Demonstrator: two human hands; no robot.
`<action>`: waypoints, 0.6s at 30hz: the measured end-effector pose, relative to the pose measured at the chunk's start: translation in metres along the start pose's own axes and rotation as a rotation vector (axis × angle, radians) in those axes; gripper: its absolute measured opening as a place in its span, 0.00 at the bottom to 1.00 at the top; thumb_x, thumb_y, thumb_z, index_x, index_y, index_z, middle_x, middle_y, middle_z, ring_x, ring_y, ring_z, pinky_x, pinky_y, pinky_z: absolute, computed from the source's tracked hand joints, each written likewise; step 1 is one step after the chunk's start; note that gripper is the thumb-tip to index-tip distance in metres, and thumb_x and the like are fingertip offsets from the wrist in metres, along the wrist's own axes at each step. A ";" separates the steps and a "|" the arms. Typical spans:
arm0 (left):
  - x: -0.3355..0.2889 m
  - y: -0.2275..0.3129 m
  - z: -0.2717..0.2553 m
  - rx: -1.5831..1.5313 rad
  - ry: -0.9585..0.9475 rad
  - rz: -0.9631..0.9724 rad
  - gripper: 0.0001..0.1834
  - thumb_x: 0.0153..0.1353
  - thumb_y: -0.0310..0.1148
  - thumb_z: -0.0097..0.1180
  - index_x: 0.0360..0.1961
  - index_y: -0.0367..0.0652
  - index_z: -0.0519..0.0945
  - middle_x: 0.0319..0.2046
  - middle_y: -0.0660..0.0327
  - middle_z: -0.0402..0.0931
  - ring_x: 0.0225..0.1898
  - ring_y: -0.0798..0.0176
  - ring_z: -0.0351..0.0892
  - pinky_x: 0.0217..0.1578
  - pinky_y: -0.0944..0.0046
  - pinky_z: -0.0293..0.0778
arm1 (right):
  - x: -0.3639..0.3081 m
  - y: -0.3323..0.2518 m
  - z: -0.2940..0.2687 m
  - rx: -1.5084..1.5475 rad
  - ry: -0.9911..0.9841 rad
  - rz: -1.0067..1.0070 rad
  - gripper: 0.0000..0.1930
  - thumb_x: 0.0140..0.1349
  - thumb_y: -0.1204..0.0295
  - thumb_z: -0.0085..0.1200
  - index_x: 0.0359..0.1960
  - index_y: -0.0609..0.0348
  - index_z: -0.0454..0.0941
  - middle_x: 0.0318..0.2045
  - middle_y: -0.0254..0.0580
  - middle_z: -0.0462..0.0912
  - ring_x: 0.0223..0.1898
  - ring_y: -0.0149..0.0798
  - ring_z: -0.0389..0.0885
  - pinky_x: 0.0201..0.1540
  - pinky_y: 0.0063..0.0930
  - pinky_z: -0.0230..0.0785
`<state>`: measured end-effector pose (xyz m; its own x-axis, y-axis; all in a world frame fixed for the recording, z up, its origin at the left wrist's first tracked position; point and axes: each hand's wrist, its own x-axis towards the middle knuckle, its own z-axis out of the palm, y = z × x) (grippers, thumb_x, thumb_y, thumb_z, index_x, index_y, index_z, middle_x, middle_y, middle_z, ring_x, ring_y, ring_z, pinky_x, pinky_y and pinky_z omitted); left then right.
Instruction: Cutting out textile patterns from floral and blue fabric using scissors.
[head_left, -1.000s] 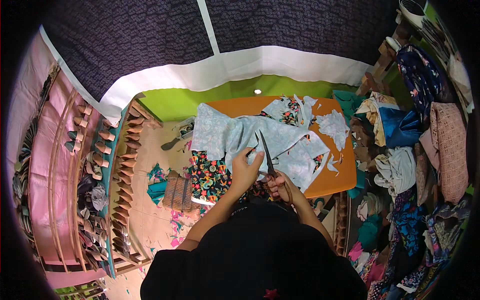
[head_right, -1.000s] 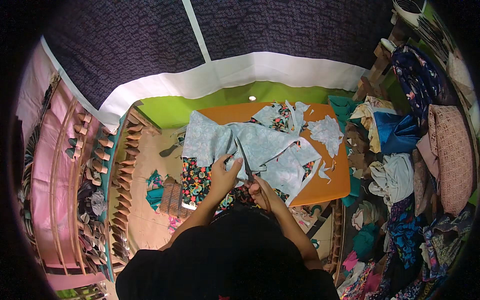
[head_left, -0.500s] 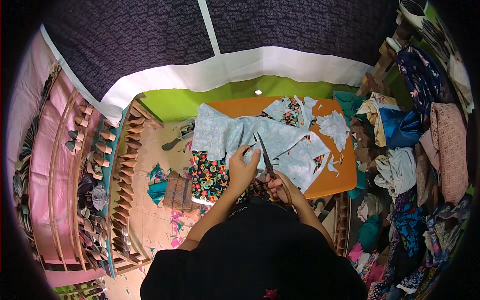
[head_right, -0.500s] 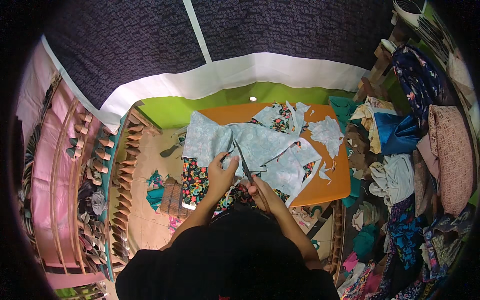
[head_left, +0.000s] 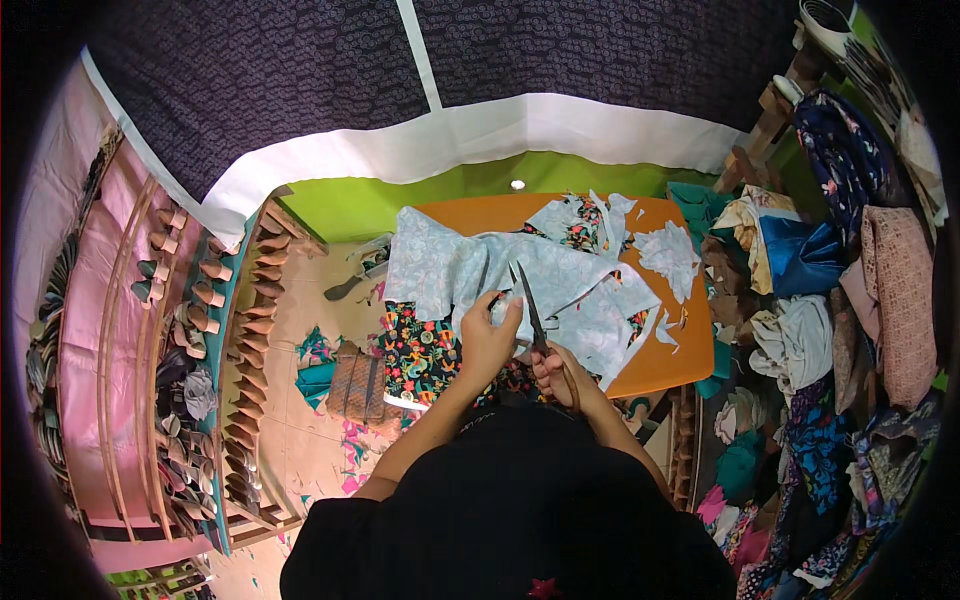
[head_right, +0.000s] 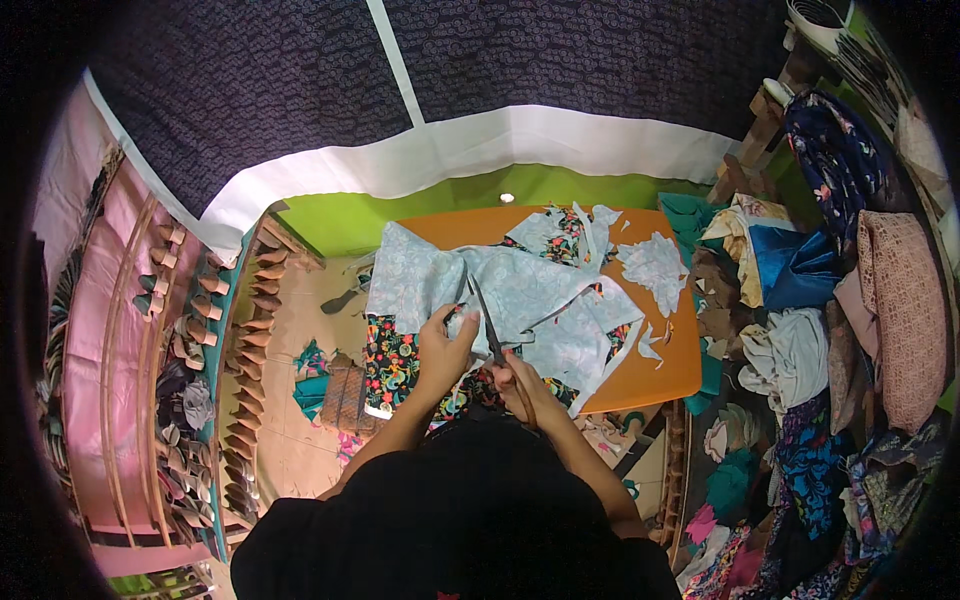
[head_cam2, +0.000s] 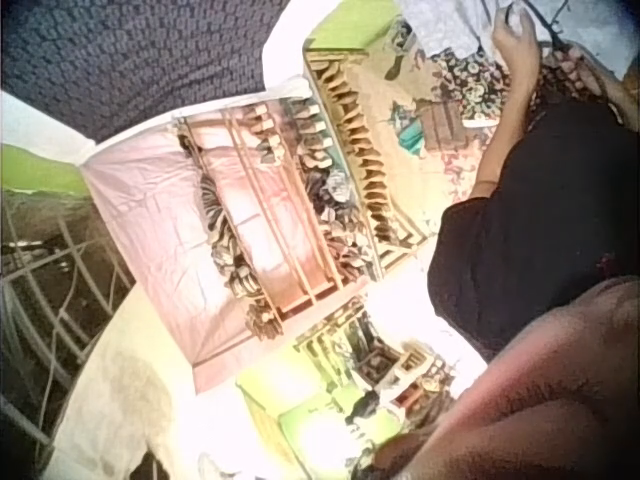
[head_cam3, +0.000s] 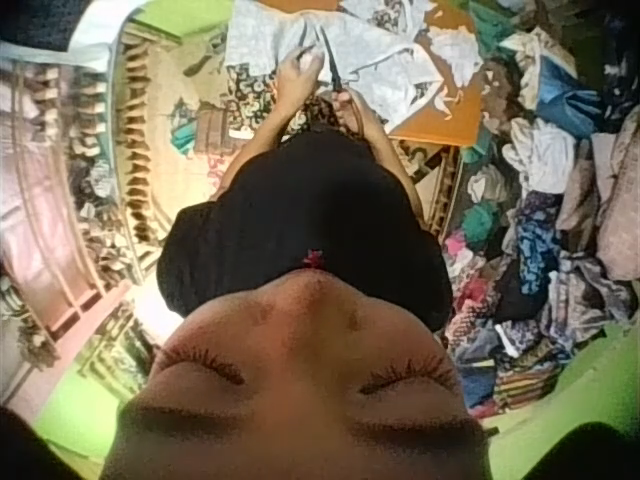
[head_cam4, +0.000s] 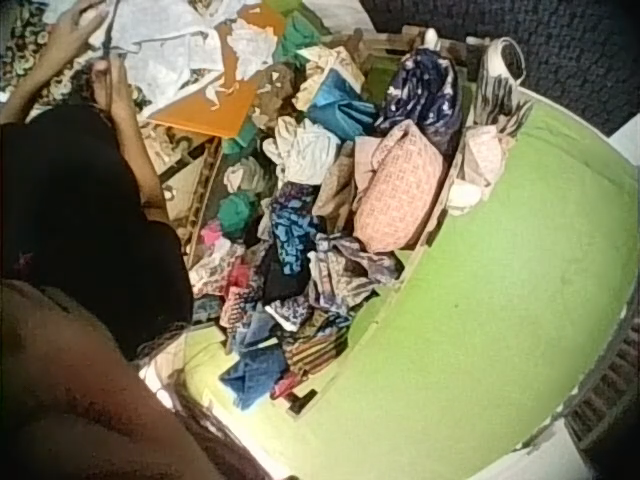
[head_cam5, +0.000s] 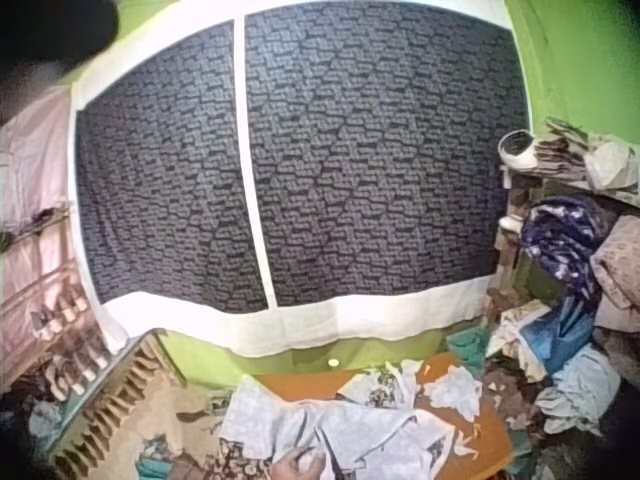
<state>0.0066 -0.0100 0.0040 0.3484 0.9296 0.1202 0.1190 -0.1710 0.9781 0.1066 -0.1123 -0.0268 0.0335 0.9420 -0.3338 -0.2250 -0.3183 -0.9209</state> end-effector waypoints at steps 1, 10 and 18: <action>0.000 -0.001 0.000 0.000 0.000 0.000 0.10 0.53 0.32 0.52 0.26 0.34 0.72 0.13 0.69 0.65 0.13 0.79 0.59 0.12 0.74 0.54 | -0.002 -0.003 0.001 0.000 0.000 0.000 0.35 0.34 0.30 0.43 0.26 0.51 0.58 0.15 0.22 0.56 0.15 0.19 0.52 0.17 0.12 0.47; 0.000 0.002 0.001 -0.012 0.000 -0.017 0.11 0.52 0.34 0.53 0.26 0.34 0.72 0.13 0.69 0.66 0.12 0.78 0.59 0.11 0.74 0.54 | -0.007 -0.010 0.004 0.076 -0.014 -0.022 0.35 0.34 0.33 0.47 0.27 0.52 0.59 0.15 0.21 0.56 0.15 0.17 0.51 0.16 0.10 0.44; -0.002 -0.004 0.003 -0.005 0.012 0.057 0.10 0.52 0.33 0.53 0.24 0.35 0.72 0.14 0.67 0.68 0.13 0.79 0.60 0.12 0.75 0.55 | -0.003 -0.001 -0.004 0.061 -0.040 -0.114 0.37 0.33 0.32 0.46 0.30 0.55 0.60 0.16 0.21 0.55 0.16 0.16 0.49 0.17 0.09 0.43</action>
<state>0.0079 -0.0119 -0.0006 0.3429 0.9224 0.1778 0.0946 -0.2222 0.9704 0.1109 -0.1150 -0.0255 0.0237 0.9757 -0.2180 -0.2809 -0.2027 -0.9381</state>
